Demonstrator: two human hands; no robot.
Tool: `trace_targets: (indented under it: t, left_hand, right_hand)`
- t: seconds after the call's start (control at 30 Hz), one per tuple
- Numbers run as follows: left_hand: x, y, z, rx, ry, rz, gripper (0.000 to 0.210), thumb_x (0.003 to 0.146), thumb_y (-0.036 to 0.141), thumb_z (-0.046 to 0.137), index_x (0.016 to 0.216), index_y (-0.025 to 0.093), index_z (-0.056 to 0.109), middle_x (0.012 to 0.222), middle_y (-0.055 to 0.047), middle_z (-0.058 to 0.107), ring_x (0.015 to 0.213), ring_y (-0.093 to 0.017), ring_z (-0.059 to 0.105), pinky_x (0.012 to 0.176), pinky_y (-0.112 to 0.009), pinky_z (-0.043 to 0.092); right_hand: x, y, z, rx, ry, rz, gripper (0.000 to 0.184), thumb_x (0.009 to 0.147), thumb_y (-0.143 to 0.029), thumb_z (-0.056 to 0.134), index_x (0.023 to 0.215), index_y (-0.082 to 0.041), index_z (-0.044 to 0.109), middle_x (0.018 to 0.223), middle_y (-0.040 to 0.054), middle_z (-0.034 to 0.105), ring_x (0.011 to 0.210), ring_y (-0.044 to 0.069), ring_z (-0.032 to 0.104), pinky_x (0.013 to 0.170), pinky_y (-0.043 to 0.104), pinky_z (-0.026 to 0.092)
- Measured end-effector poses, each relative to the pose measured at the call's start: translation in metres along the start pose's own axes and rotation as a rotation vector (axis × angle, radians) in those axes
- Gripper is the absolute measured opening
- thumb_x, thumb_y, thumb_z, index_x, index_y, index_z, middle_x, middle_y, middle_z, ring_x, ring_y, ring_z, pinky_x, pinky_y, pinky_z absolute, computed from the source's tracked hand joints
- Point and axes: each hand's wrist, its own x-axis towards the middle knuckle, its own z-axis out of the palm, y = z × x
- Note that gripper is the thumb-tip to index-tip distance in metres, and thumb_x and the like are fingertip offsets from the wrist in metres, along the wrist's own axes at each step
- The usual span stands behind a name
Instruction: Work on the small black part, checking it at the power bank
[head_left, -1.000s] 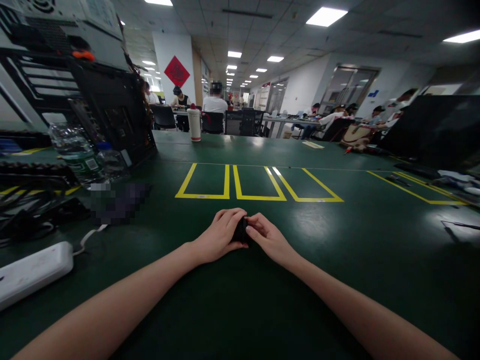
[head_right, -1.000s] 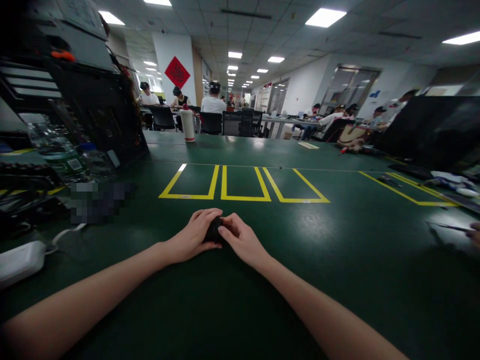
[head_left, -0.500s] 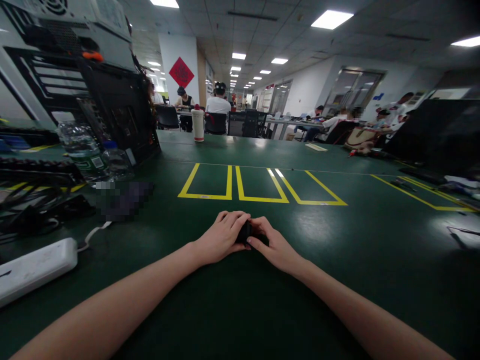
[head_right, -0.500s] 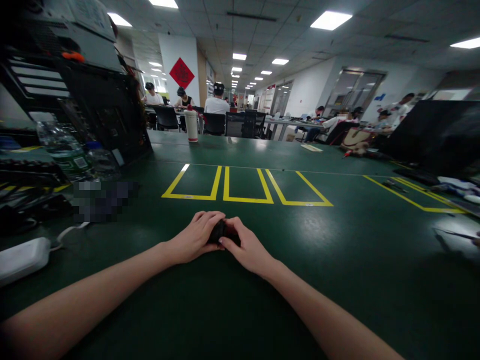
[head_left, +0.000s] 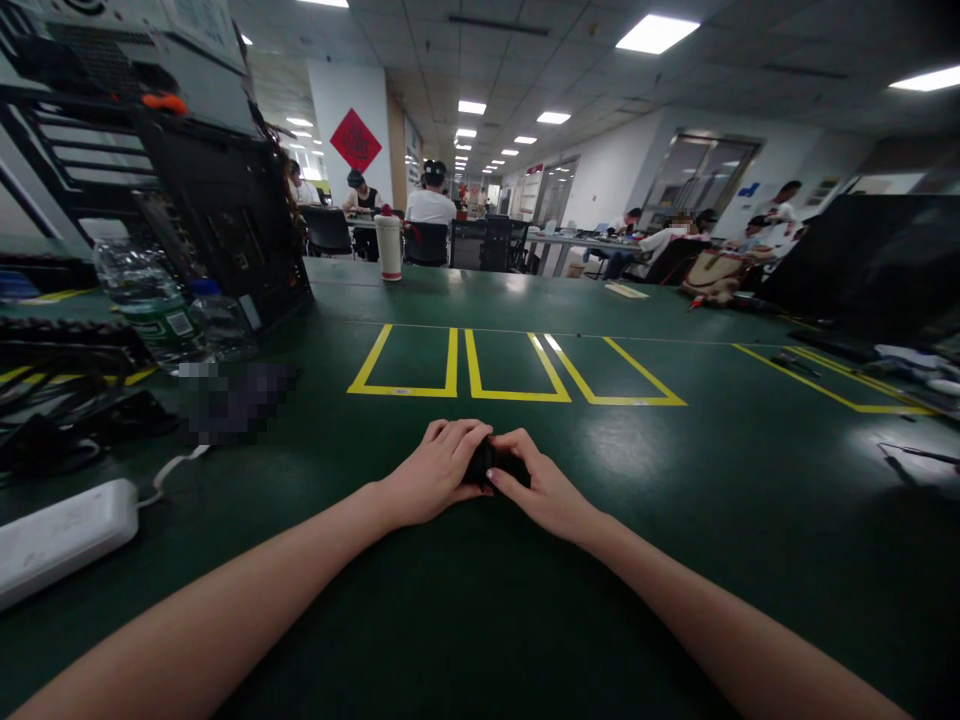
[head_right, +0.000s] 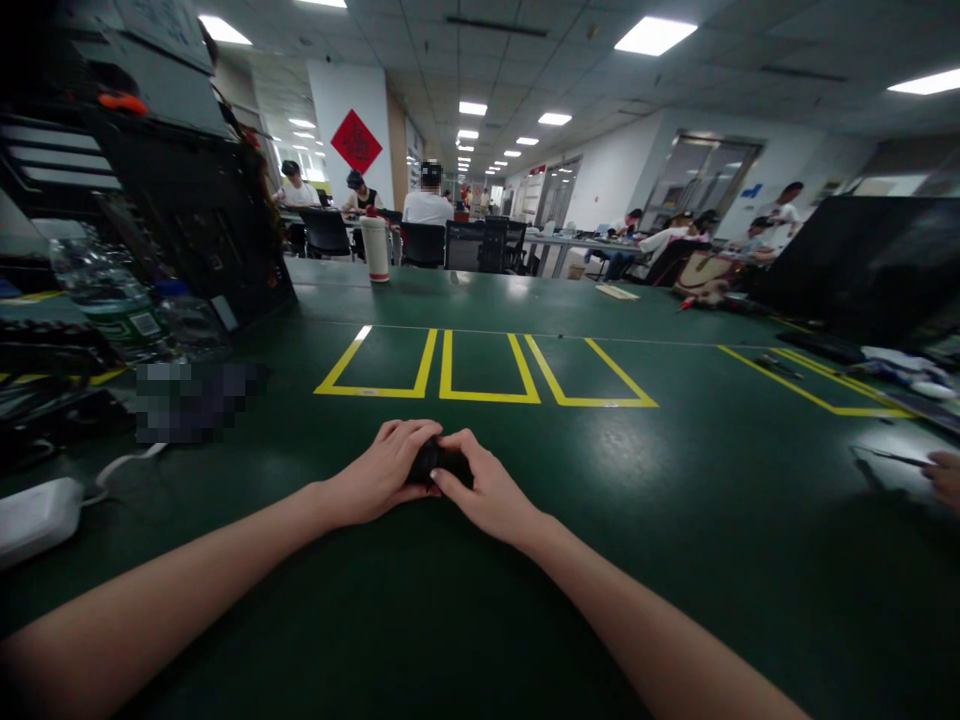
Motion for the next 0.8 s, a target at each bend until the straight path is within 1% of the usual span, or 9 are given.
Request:
trace_targets:
  t: [0.07,0.13,0.3,0.37,0.43,0.5,0.67,0.8]
  left_hand:
    - [-0.0001,0.0002,-0.0006,-0.009,-0.005,-0.005,0.063,0.078,0.031,0.058,0.127,0.019,0.021,0.128,-0.013,0.04,0.118,-0.027,0.038,0.098,-0.048,0.028]
    - [-0.0001,0.0003,-0.0009,-0.011,-0.006,-0.01,0.062,0.078,0.03,0.058,0.127,0.019,0.022,0.128,-0.013,0.04,0.119,-0.026,0.038,0.099,-0.047,0.028]
    - [0.0007,0.0008,-0.0006,0.004,-0.003,-0.015,0.063,0.077,0.033,0.059,0.127,0.019,0.022,0.127,-0.013,0.041,0.118,-0.027,0.039,0.098,-0.047,0.029]
    - [0.0012,0.0014,-0.0003,0.012,0.0,-0.016,0.063,0.077,0.033,0.059,0.126,0.019,0.023,0.126,-0.012,0.042,0.117,-0.027,0.04,0.097,-0.047,0.03]
    - [0.0017,0.002,0.0002,0.022,0.005,-0.019,0.063,0.076,0.033,0.06,0.126,0.018,0.024,0.125,-0.013,0.043,0.115,-0.027,0.041,0.097,-0.046,0.031]
    - [0.0019,0.0025,0.0007,0.031,0.007,-0.023,0.063,0.076,0.032,0.06,0.126,0.017,0.024,0.125,-0.013,0.043,0.115,-0.027,0.042,0.097,-0.045,0.031]
    - [0.0016,0.0028,0.001,0.045,0.003,-0.028,0.062,0.076,0.032,0.06,0.125,0.016,0.025,0.124,-0.014,0.043,0.115,-0.027,0.042,0.096,-0.046,0.031]
    - [0.001,0.0029,0.0011,0.033,0.007,-0.04,0.063,0.075,0.03,0.061,0.125,0.016,0.025,0.125,-0.013,0.043,0.115,-0.026,0.043,0.096,-0.045,0.031]
  right_hand:
    - [-0.0016,0.0,-0.0001,-0.082,0.023,-0.015,0.025,0.08,-0.021,0.052,0.103,-0.023,0.043,0.097,0.0025,0.051,0.088,0.017,0.051,0.08,0.035,0.042]
    - [-0.0021,0.0004,-0.0002,-0.103,0.028,-0.03,0.025,0.079,-0.022,0.052,0.103,-0.023,0.044,0.097,0.003,0.05,0.087,0.017,0.05,0.078,0.035,0.042]
    - [0.0009,0.0034,0.0017,-0.03,0.063,-0.023,0.014,0.084,-0.025,0.045,0.098,-0.023,0.045,0.091,0.0022,0.05,0.083,0.016,0.051,0.076,0.034,0.044]
    - [0.0021,0.0047,0.0032,-0.003,0.073,-0.009,0.016,0.083,-0.025,0.046,0.099,-0.023,0.045,0.093,0.0025,0.051,0.086,0.016,0.052,0.077,0.034,0.044]
    - [0.0029,0.0056,0.0044,0.035,0.078,-0.001,0.024,0.083,-0.023,0.047,0.106,-0.023,0.041,0.098,0.0034,0.051,0.091,0.017,0.052,0.082,0.035,0.043]
    - [0.0033,0.0062,0.0047,0.052,0.067,0.007,0.03,0.083,-0.023,0.047,0.111,-0.022,0.039,0.104,0.0046,0.051,0.097,0.017,0.05,0.086,0.036,0.042]
    - [0.0026,0.0049,0.0019,0.022,0.002,-0.004,0.02,0.084,-0.023,0.046,0.104,-0.021,0.046,0.097,0.004,0.054,0.091,0.018,0.053,0.083,0.038,0.043]
    - [0.0016,0.0023,0.0004,0.044,-0.006,-0.012,0.024,0.082,-0.021,0.049,0.105,-0.023,0.044,0.098,0.0032,0.055,0.093,0.018,0.053,0.084,0.038,0.043]
